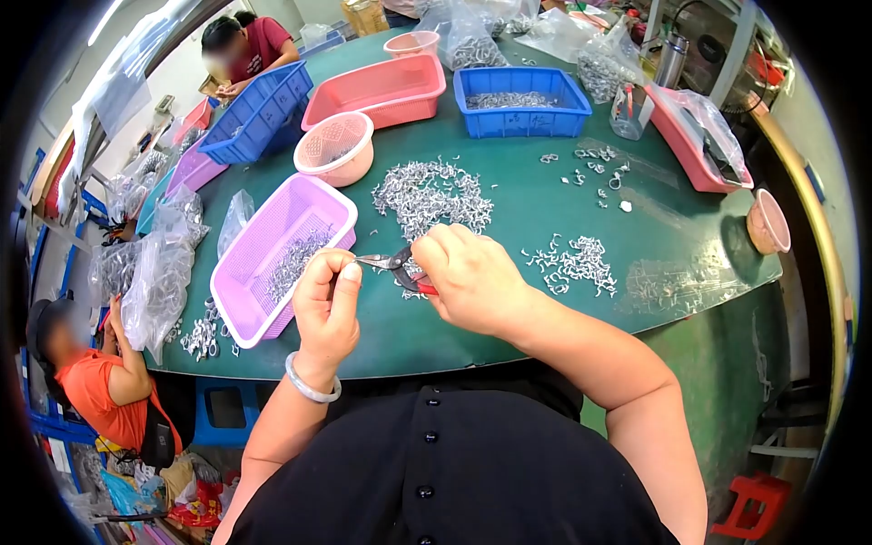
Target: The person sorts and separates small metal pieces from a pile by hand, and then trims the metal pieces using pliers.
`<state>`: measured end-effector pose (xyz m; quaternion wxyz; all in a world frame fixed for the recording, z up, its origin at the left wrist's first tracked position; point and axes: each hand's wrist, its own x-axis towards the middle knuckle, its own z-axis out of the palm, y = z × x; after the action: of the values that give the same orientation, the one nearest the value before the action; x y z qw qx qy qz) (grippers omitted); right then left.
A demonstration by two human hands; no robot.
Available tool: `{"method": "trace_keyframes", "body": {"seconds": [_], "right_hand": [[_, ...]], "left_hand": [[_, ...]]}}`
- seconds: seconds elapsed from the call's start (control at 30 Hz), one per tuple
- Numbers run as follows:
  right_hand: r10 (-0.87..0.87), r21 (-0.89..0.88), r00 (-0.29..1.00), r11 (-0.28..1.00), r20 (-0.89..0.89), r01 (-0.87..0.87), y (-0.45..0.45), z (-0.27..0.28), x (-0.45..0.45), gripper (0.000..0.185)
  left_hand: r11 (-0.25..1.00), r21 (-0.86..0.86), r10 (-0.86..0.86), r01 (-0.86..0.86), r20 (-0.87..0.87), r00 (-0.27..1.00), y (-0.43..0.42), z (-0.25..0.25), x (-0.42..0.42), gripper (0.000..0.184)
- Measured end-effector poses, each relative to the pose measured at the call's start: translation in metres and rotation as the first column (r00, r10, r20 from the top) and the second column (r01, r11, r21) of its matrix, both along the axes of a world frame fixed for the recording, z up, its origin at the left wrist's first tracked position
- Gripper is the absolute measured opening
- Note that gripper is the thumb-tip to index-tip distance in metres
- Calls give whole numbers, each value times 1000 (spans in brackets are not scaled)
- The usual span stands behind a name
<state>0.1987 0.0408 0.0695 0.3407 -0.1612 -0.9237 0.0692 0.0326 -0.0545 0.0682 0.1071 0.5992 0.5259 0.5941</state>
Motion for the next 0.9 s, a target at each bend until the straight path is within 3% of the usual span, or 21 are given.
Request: {"method": "trace_keyframes", "body": {"seconds": [0.27, 0.37, 0.47, 0.7, 0.9], "right_hand": [[18, 58, 999, 998, -30, -17, 6, -5, 0, 32], [54, 61, 998, 997, -25, -52, 8, -1, 2, 33], [94, 47, 995, 995, -16, -93, 9, 4, 5, 34], [141, -138, 986, 982, 87, -128, 5, 16, 11, 34], [88, -140, 984, 988, 152, -66, -2, 25, 11, 33]], "left_hand": [[998, -57, 18, -14, 82, 996, 1, 0, 3, 7], [998, 70, 10, -6, -55, 998, 6, 2, -1, 7], [997, 73, 23, -8, -198, 980, 4, 5, -4, 6], [989, 146, 78, -28, -349, 934, 4, 9, -5, 7], [984, 161, 140, -80, -399, 906, 5, 9, -4, 11]]}}
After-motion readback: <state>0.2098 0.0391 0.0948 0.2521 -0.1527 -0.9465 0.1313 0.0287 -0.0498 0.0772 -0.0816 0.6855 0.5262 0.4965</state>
